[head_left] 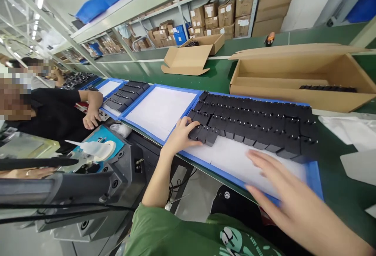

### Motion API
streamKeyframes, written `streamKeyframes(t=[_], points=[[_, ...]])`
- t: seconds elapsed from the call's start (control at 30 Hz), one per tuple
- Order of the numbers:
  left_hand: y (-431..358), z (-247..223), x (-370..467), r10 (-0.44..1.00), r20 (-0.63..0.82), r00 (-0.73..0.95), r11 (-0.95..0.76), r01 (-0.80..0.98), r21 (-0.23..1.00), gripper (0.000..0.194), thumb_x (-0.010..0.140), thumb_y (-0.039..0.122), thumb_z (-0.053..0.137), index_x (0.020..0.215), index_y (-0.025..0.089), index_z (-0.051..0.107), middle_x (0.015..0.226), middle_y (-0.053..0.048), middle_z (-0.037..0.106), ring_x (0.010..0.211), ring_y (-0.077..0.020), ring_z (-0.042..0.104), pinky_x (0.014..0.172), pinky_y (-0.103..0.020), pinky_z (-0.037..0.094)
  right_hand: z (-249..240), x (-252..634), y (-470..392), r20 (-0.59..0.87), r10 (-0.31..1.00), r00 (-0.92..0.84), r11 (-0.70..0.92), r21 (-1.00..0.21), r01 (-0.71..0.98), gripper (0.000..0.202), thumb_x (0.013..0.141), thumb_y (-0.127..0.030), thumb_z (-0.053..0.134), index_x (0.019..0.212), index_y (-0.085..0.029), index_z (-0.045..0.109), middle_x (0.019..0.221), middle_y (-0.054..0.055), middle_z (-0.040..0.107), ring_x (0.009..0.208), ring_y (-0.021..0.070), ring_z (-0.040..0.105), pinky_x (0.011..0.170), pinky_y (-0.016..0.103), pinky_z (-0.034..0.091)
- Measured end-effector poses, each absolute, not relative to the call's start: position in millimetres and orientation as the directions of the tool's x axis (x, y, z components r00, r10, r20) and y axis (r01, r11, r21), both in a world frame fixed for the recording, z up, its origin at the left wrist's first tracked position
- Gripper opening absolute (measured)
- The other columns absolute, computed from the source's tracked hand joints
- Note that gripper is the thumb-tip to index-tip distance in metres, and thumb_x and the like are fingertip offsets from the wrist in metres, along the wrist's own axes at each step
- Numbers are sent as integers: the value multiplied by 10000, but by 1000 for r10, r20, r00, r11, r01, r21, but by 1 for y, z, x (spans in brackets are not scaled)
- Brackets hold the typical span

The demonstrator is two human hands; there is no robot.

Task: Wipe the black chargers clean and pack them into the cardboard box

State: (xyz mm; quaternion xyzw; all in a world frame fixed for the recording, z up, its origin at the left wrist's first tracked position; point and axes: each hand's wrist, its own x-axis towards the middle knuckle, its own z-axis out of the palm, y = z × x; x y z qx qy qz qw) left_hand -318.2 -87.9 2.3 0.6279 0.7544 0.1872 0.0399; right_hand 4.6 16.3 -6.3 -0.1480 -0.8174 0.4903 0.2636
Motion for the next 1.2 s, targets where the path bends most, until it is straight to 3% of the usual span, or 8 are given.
streamKeyframes(t=[0.1,0.23,0.33,0.57,0.7,0.87,1.03,1.2], points=[[-84,8,-326,982,135,-130,89,956,278,709,695,376,892,1313,260,566,1219,-94,550,1108,-311,529,985,-474,500,1,-54,12,196,414,-889,743,-637,206,660,938,-392,572,1541,-278,329,1556,168,377,1323,412,535,995,625,548],[-79,8,-338,989,136,-51,21,977,213,680,701,321,883,1296,259,558,1201,-69,610,1076,-296,562,945,-441,521,-6,-127,16,170,464,-870,766,-569,297,714,894,-256,633,1514,-104,313,1456,276,410,1192,423,615,899,582,594],[-79,4,-344,984,176,14,-47,982,185,636,742,349,842,1300,259,551,1200,-72,629,1080,-299,587,947,-440,524,-6,-148,11,174,518,-838,777,-506,375,692,887,-282,671,1447,-24,358,1353,297,454,1121,405,637,872,550,598],[-81,-8,-354,911,388,140,-197,974,110,481,877,538,622,1221,208,566,1073,-150,626,992,-425,607,873,-619,495,2,-154,7,216,510,-832,839,-336,427,566,866,-425,719,1244,-72,488,1237,173,517,893,278,687,698,419,614],[-94,12,-323,862,483,154,-192,981,30,533,869,488,655,1335,301,478,1051,-109,606,994,-412,602,885,-590,501,25,-122,4,265,484,-834,864,-295,408,462,887,-371,696,1182,-71,504,1206,156,527,825,252,675,641,400,596],[-93,50,-198,832,543,114,-241,956,169,483,895,463,659,1321,292,508,1125,-92,589,1057,-352,580,941,-499,483,67,10,-15,277,558,-782,817,-350,459,507,877,-363,706,1238,-95,472,1233,157,509,886,254,652,674,406,603],[-50,53,-55,856,286,431,-511,794,330,538,818,396,789,1218,157,521,1095,-95,608,1001,-294,562,814,-415,559,61,168,-27,146,813,-564,560,-457,691,525,846,-449,733,1258,-245,481,1207,84,517,936,217,656,727,357,602],[-7,28,13,879,28,476,-453,815,362,586,762,358,840,1204,89,568,1104,-135,609,1023,-337,558,783,-457,580,6,240,-6,64,872,-485,443,-524,728,529,860,-470,715,1295,-289,475,1227,84,498,1085,246,621,854,383,590]])
